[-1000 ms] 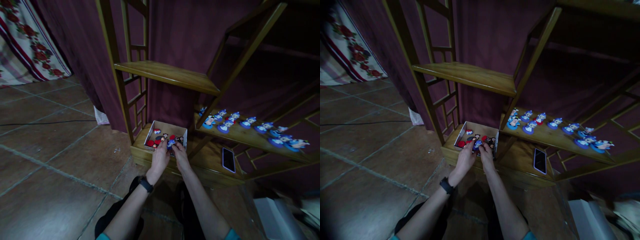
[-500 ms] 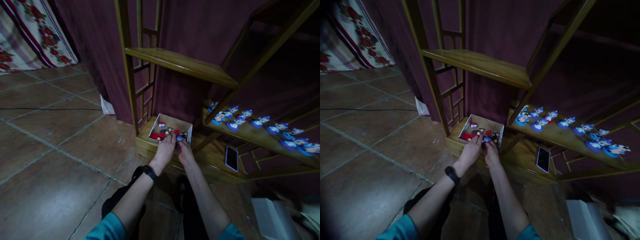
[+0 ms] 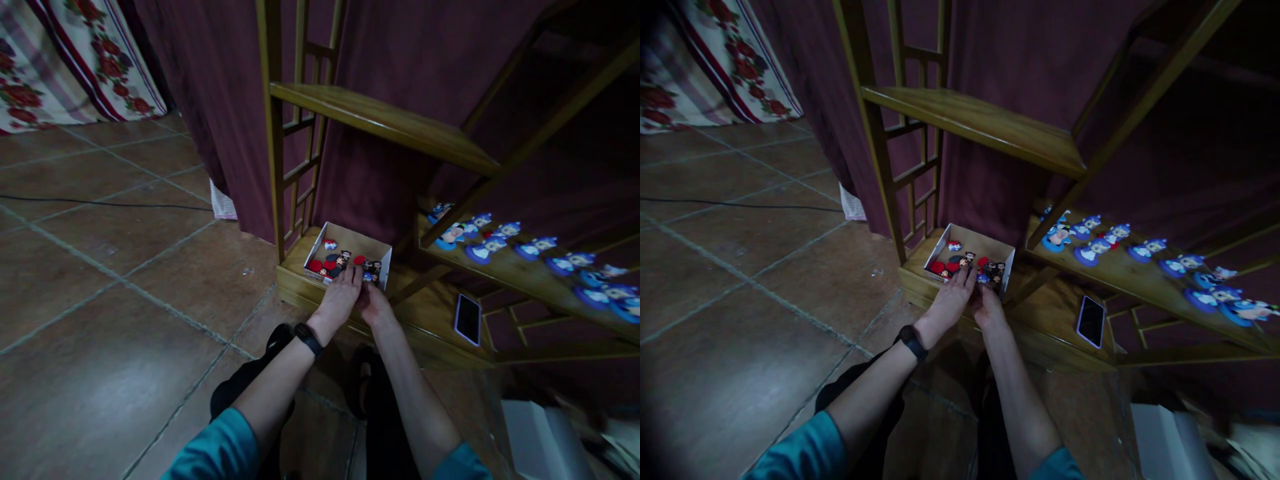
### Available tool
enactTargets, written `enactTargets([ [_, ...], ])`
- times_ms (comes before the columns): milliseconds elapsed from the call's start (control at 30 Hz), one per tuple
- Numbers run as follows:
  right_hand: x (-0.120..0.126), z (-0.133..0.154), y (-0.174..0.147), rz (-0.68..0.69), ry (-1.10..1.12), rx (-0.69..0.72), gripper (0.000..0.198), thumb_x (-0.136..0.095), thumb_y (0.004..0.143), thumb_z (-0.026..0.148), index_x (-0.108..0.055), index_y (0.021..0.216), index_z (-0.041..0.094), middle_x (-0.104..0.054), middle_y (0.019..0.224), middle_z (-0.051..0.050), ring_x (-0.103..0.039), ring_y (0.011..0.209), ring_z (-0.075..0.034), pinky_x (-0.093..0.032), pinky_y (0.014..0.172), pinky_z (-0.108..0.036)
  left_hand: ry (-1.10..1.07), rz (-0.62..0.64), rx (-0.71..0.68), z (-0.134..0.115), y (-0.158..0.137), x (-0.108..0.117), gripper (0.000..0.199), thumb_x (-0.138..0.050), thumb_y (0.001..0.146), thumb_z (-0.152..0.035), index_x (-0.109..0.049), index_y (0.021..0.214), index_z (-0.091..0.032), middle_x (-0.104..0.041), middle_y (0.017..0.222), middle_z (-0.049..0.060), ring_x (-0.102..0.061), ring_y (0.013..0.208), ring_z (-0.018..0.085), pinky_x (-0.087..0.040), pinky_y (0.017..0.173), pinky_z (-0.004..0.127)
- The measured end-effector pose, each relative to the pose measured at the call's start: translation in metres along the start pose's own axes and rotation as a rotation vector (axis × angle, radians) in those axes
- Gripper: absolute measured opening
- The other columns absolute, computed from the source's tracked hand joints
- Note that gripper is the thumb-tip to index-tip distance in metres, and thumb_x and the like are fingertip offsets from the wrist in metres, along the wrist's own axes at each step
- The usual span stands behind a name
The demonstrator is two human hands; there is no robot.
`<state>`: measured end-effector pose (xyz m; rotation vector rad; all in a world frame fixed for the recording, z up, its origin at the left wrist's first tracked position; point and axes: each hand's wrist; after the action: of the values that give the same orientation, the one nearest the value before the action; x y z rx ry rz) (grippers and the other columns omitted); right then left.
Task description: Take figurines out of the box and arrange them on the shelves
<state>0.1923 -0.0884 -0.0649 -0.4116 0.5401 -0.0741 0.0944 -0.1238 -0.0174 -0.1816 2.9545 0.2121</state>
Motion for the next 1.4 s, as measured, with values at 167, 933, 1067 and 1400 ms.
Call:
enactTargets([
  [167,0.0,0.001,-0.001,0.014,0.001,0.002,0.008,-0.056,0.071,0.017,-0.062,0.073,0.022,-0.068,0.072,0.002,-0.063,0.07,-0.015,-0.052,0.064,-0.026,0.288,0.033,-0.08,0.003,0.001,0.001,0.051,-0.047,0.066,0.007,-0.057,0.111,-0.015,-0.042,0.134,0.018,-0.04,0.122,0.027,-0.036,0.095,0.033],
  [933,-0.01,0.014,-0.017,0.032,-0.153,0.21,0.013,-0.06,0.062,0.022,-0.063,0.075,0.02,-0.067,0.077,0.002,-0.061,0.07,-0.015,-0.048,0.065,-0.027,0.456,0.102,-0.11,0.019,0.027,0.015,0.045,-0.062,0.064,-0.009,-0.06,0.109,-0.017,-0.066,0.095,0.008,-0.059,0.087,0.022,-0.043,0.082,0.031],
  [1067,-0.011,0.013,-0.015,0.012,-0.256,0.31,0.019,-0.058,0.064,0.026,-0.064,0.082,0.021,-0.067,0.082,0.001,-0.061,0.076,-0.017,-0.048,0.072,-0.031,0.151,0.09,0.086,0.022,0.033,0.016,0.034,-0.066,0.058,-0.01,-0.065,0.091,-0.014,-0.066,0.077,0.002,-0.058,0.072,0.016,-0.044,0.072,0.027],
  [1400,-0.006,0.012,-0.009,0.003,-0.596,0.574,0.026,-0.053,0.072,0.026,-0.066,0.094,0.025,-0.066,0.092,0.0,-0.059,0.087,-0.018,-0.048,0.079,-0.033,-0.379,0.147,0.37,0.014,0.03,0.019,0.029,-0.068,0.053,-0.006,-0.069,0.082,-0.01,-0.067,0.073,0.004,-0.06,0.07,0.014,-0.043,0.076,0.027],
])
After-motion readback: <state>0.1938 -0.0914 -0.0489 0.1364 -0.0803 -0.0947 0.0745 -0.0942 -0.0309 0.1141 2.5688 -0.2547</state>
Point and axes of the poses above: each hand's wrist, its own y-axis towards the middle knuckle, its own x-axis out of the back of the hand, z = x × y
